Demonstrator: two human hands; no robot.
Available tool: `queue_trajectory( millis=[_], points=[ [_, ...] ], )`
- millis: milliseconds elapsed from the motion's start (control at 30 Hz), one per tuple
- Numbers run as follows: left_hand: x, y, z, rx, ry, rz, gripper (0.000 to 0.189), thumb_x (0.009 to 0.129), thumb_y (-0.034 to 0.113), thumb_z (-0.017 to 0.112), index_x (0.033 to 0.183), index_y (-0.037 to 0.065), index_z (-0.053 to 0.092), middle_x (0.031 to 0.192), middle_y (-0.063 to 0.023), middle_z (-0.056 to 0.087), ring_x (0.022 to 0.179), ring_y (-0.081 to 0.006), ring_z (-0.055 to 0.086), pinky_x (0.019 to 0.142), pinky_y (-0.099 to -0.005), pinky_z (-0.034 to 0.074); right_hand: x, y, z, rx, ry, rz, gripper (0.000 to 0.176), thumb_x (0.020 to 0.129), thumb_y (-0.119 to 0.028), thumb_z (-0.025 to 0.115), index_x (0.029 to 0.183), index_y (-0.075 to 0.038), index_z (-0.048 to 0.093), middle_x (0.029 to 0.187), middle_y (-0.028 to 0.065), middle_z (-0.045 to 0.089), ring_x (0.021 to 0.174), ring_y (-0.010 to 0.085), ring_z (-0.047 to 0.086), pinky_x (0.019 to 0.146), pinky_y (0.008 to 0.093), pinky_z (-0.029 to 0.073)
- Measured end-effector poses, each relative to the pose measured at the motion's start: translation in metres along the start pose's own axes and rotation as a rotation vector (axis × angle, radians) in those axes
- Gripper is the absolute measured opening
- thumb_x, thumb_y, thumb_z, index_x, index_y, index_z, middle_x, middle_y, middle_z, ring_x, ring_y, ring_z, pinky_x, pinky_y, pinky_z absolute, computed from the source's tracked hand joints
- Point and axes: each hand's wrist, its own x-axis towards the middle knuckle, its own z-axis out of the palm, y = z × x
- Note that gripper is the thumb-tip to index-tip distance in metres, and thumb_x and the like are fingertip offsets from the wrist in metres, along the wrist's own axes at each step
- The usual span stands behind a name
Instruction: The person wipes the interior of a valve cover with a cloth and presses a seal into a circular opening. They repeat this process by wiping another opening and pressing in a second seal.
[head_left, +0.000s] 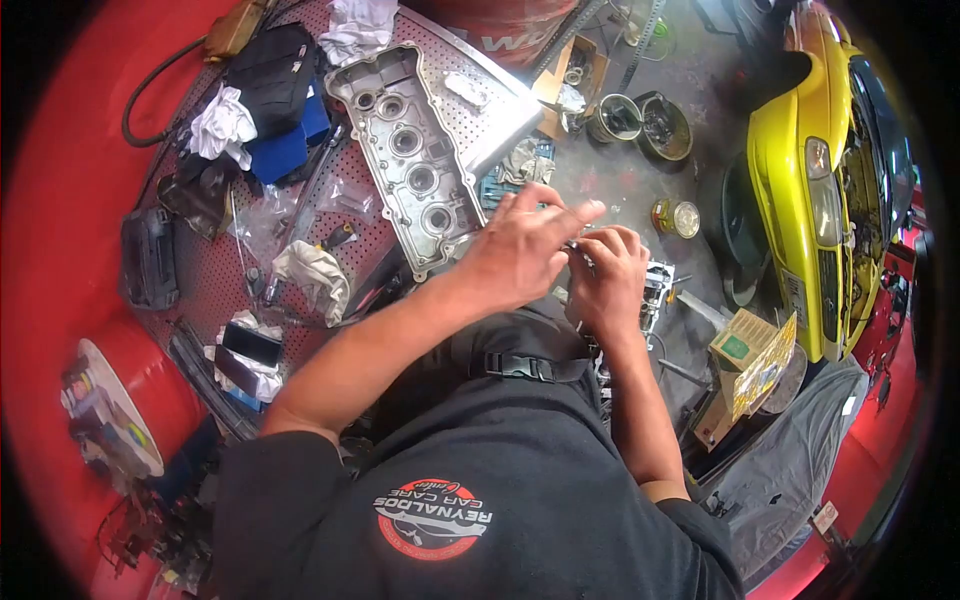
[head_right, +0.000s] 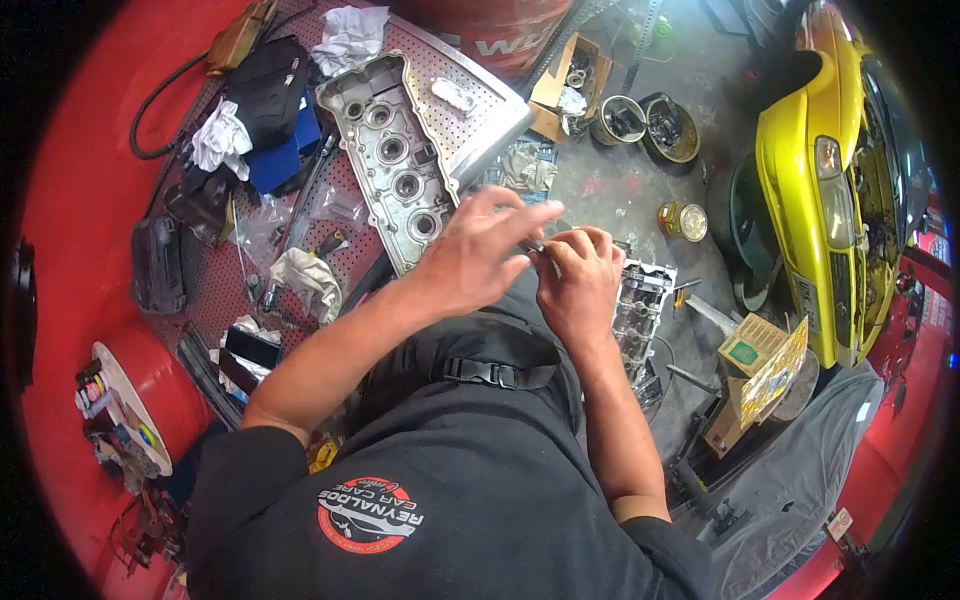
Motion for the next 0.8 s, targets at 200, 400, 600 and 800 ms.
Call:
queue_trajectory(
  millis=[200,400,600,800],
  points=[
    [0.005,-0.018,0.006,-0.036,-0.069,0.000,0.065,0.079,0.001,0.074,0.140,0.011,0.055,0.098,-0.0030,0.074,0.116,-0.0265,0.058,0.105,-0.0436,0.044,0.007,-0.013,-0.014,0.061,-0.040,0.020,0.023,0.076,-0.013,0.081,0.097,-0.009,0.072,0.105,0.0042,0.068,0.108,0.0267,0.059,0.091,0.0414,0.043],
    [0.001,-0.016,0.004,-0.434,0.082,-0.234,0.060,0.082,0.001,0.074,0.138,0.010,0.055,0.095,-0.0023,0.077,0.111,-0.0181,0.060,0.105,-0.0368,0.043,-0.021,0.007,0.007,0.845,-0.017,0.526,0.030,0.083,-0.015,0.083,0.109,-0.008,0.073,0.117,0.0036,0.065,0.112,0.0167,0.059,0.091,0.0312,0.045],
    [-0.002,0.001,0.004,-0.310,0.199,-0.213,0.090,0.080,-0.002,0.073,0.158,0.012,0.029,0.126,-0.0090,0.069,0.114,-0.0207,0.060,0.103,-0.0362,0.043,-0.034,0.019,0.033,1.170,0.155,0.517,0.025,0.089,-0.003,0.076,0.114,-0.004,0.071,0.122,0.0056,0.064,0.114,0.0152,0.058,0.096,0.0281,0.046],
    [-0.025,0.030,-0.005,-1.399,0.129,-0.646,0.089,0.087,0.000,0.068,0.160,0.009,0.016,0.119,-0.0204,0.066,0.102,-0.0237,0.066,0.083,-0.0339,0.050,-0.035,0.024,0.040,1.230,0.330,0.554,0.017,0.093,-0.004,0.073,0.110,-0.004,0.070,0.123,0.0072,0.063,0.116,0.0168,0.058,0.101,0.0311,0.045]
  ],
)
